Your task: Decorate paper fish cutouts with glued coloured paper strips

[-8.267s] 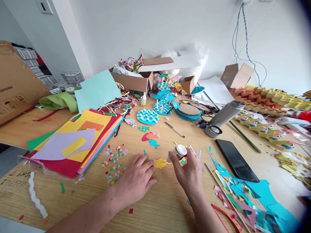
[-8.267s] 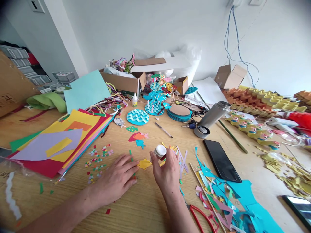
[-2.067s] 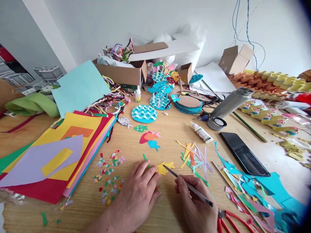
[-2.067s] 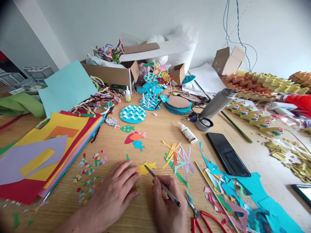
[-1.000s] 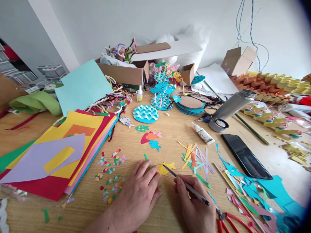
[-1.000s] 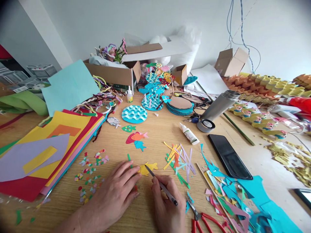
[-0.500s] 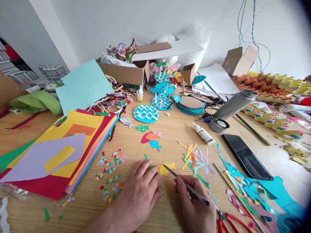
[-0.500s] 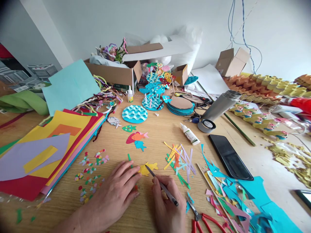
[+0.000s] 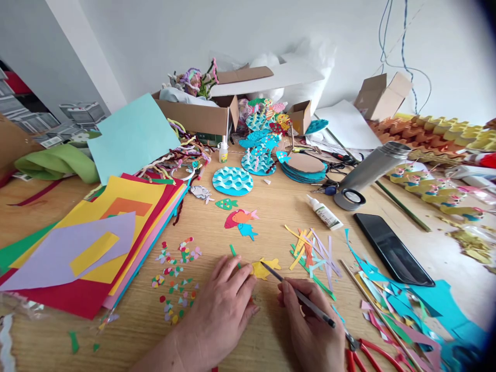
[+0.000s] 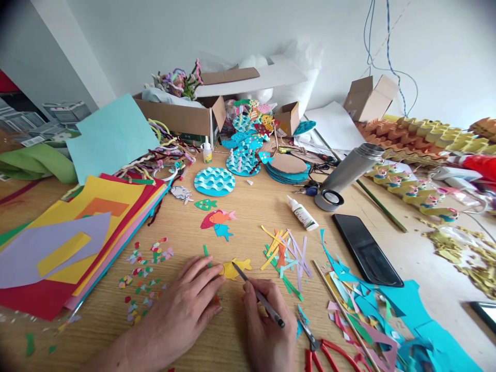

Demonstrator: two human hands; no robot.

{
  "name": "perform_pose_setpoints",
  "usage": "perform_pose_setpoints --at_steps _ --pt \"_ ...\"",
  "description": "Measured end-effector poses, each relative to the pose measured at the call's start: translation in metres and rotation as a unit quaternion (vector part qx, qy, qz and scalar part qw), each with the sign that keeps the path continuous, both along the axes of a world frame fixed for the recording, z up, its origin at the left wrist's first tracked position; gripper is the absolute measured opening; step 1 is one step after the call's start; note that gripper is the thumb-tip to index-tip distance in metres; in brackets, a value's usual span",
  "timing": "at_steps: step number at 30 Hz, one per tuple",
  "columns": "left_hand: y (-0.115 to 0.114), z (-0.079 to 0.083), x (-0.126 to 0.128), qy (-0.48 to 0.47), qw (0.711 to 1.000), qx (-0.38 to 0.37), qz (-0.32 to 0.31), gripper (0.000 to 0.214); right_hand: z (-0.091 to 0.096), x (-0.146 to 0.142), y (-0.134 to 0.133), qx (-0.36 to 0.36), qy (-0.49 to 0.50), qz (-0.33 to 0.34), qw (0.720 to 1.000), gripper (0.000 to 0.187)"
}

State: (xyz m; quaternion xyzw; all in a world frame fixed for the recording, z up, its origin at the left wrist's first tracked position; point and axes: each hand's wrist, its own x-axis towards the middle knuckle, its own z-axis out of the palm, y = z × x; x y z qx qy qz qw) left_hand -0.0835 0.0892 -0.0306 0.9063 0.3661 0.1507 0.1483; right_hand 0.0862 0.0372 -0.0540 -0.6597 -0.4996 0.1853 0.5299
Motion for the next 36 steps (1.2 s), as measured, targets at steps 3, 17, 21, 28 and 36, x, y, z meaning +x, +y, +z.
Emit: perform_pose_setpoints --at_steps 3,17,21,28,36 --pt "0.000 0.000 0.000 0.001 1.000 -0.003 -0.001 0.030 -0.003 0.000 0.000 0.003 0.012 -0.003 1.000 0.010" --pt "0.000 -0.001 0.000 0.013 1.000 0.011 -0.003 0.031 -0.003 0.000 -0.001 0.005 0.006 -0.013 1.000 0.010" --pt "0.000 -0.002 0.000 0.016 1.000 0.013 -0.004 0.032 -0.004 0.001 -0.001 0.004 0.018 -0.014 1.000 0.009" --pt "0.001 -0.001 -0.001 0.012 1.000 0.015 -0.004 0.031 0.002 0.000 -0.002 0.051 0.040 -0.044 0.997 0.009" --pt "0.001 -0.003 -0.001 0.011 1.000 0.011 -0.009 0.032 0.014 -0.003 -0.017 -0.015 0.083 -0.055 0.995 0.017"
